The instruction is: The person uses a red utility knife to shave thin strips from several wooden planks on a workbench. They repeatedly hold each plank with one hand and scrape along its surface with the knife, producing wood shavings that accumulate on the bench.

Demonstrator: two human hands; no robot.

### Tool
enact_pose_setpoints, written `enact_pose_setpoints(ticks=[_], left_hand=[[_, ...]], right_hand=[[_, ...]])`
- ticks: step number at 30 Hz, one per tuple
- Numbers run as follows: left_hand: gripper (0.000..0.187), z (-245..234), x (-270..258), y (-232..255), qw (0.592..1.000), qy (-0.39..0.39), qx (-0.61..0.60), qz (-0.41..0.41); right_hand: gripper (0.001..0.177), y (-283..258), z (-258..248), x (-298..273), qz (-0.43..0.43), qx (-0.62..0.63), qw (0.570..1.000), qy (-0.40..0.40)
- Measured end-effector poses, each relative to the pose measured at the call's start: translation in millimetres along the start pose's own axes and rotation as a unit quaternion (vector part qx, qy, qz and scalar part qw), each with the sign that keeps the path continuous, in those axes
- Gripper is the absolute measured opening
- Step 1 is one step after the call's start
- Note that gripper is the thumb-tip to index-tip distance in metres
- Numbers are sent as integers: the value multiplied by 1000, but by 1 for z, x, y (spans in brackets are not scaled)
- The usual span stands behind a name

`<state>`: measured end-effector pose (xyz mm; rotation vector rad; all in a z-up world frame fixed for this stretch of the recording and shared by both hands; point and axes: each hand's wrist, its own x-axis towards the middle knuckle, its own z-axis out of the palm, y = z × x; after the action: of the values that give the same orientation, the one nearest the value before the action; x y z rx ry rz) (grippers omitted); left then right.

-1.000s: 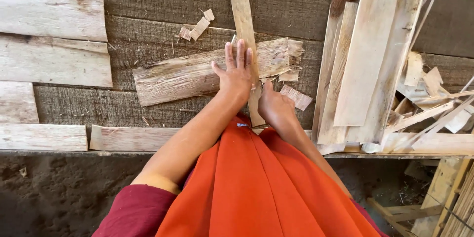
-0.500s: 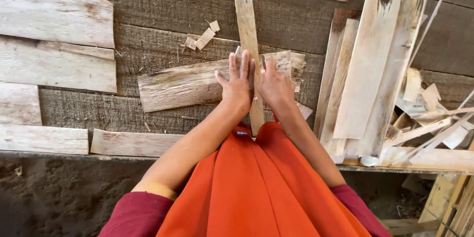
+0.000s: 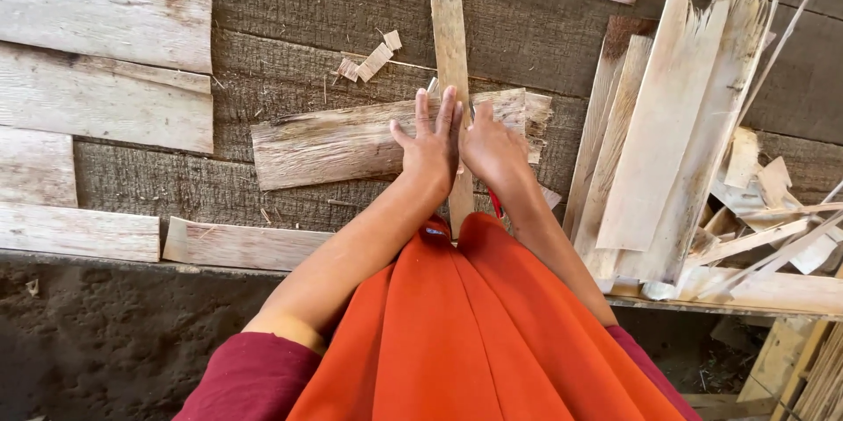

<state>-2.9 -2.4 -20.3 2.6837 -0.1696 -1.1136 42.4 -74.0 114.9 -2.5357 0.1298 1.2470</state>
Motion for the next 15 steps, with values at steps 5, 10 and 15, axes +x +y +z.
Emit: enact_pose_setpoints(ticks=[5, 10, 15], left_hand=[[76, -24, -23, 8, 1000, 2, -5, -5], [72, -18, -18, 7, 1000, -3, 8, -1], [91, -23, -18, 8, 999, -15, 31, -3]], right_hand=[[36, 22, 28, -3, 14, -45, 999, -8], [43, 55, 71, -10, 36, -25, 999, -8], [30, 80, 113, -18, 0, -112, 988, 105]])
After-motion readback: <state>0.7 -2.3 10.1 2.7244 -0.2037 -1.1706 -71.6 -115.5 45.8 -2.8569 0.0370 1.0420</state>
